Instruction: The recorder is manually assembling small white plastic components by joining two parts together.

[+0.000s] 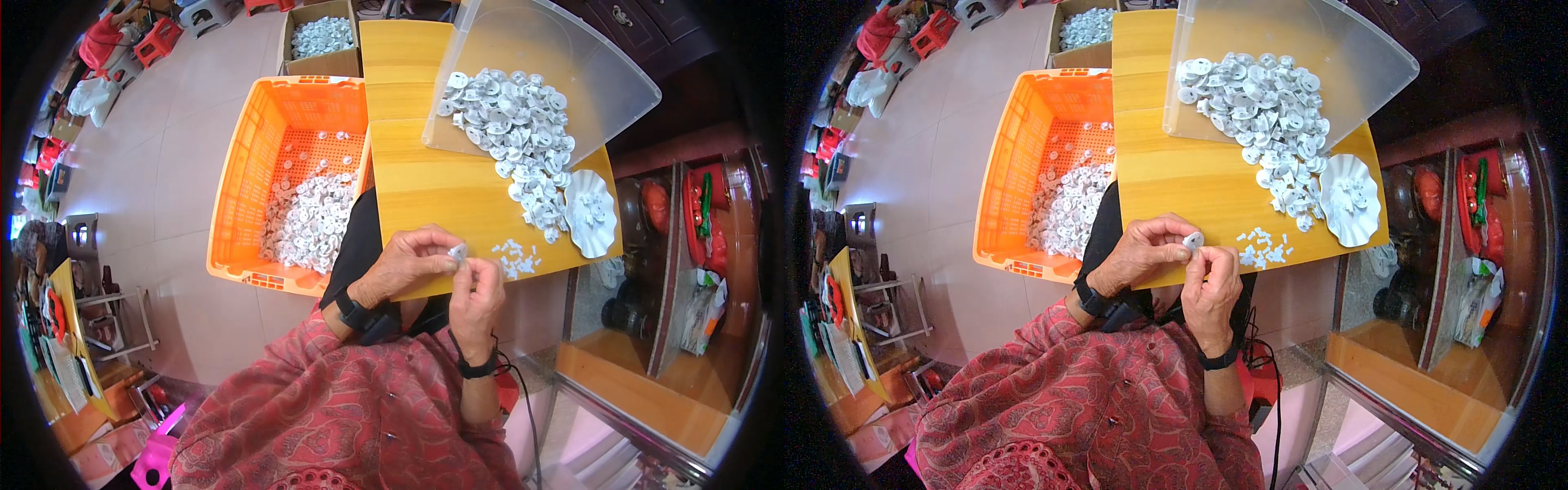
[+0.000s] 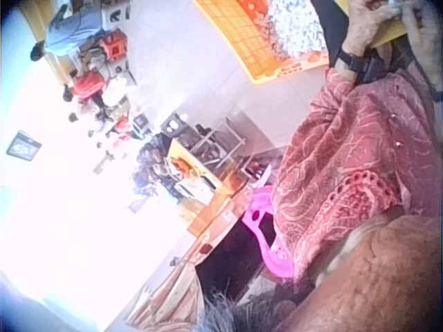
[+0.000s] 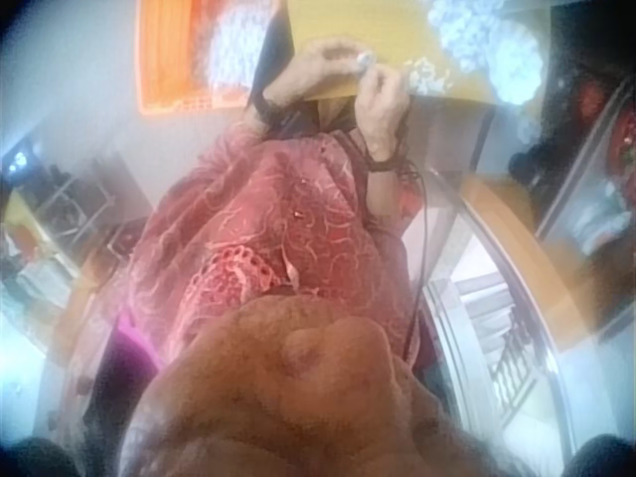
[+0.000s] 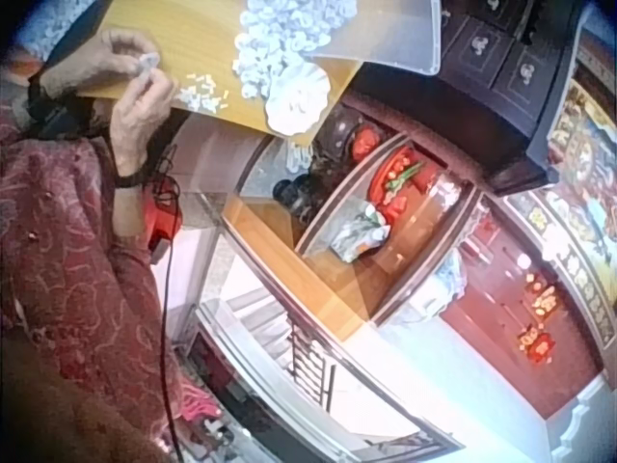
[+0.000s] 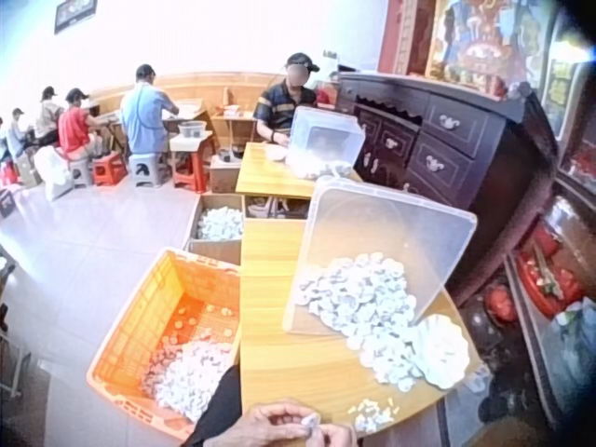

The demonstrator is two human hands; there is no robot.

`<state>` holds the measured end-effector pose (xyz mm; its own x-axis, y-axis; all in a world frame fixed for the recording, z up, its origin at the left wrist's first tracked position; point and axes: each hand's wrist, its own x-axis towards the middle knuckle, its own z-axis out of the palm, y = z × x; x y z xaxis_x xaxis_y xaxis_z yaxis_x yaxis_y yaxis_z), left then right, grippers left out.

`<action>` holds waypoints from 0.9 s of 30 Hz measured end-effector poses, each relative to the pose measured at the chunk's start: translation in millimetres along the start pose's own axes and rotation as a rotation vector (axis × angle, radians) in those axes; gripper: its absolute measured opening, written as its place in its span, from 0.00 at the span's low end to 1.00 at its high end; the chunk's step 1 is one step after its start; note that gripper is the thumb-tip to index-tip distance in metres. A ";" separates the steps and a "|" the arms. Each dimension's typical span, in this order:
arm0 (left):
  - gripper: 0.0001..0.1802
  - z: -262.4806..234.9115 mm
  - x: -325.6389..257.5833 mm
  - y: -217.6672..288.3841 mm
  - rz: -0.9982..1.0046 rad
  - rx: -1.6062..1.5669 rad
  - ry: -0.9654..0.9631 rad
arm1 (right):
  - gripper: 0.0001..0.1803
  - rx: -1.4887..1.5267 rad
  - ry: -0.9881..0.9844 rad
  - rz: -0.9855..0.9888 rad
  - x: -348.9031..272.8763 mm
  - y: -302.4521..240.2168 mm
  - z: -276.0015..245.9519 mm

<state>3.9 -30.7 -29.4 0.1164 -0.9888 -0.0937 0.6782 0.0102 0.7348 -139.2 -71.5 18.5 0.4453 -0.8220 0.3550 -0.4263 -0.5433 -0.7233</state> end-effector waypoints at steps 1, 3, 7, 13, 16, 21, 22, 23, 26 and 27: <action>0.16 -0.4 0.4 -0.4 0.000 0.000 -0.001 | 0.05 -0.003 -0.005 -0.009 -0.3 0.8 1.1; 0.16 -1.3 1.3 -0.8 0.005 0.033 0.003 | 0.05 -0.002 0.006 -0.006 -1.7 5.5 2.9; 0.15 -0.2 0.6 -1.1 0.002 0.014 0.002 | 0.05 0.020 -0.015 0.073 -1.7 6.7 -0.5; 0.16 -2.6 0.8 -3.4 0.015 0.042 -0.011 | 0.06 0.016 -0.017 0.050 -2.7 7.6 0.2; 0.16 -2.6 0.8 -5.1 0.015 0.031 -0.011 | 0.06 0.024 -0.027 0.009 -3.3 3.4 2.0; 0.16 -1.9 0.6 -4.3 0.010 0.032 -0.009 | 0.05 0.024 0.004 0.053 -5.0 5.4 5.3; 0.16 -1.3 0.5 -3.9 0.011 0.032 -0.009 | 0.05 0.038 0.019 0.065 -4.5 5.0 5.0; 0.16 -0.5 0.1 -3.6 0.002 0.016 -0.003 | 0.05 0.039 0.020 0.065 -4.7 6.1 4.7; 0.15 -1.0 -0.1 -4.3 -0.007 0.026 0.010 | 0.05 0.022 0.073 0.034 -5.5 8.9 3.7; 0.15 -1.1 0.0 -4.5 -0.008 0.051 0.016 | 0.04 0.016 0.065 0.043 -4.7 7.1 2.5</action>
<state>1.6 -30.6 -33.5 0.1227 -0.9863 -0.1098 0.6417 -0.0055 0.7669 -142.4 -71.1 10.2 0.3747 -0.8541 0.3606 -0.4310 -0.5048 -0.7479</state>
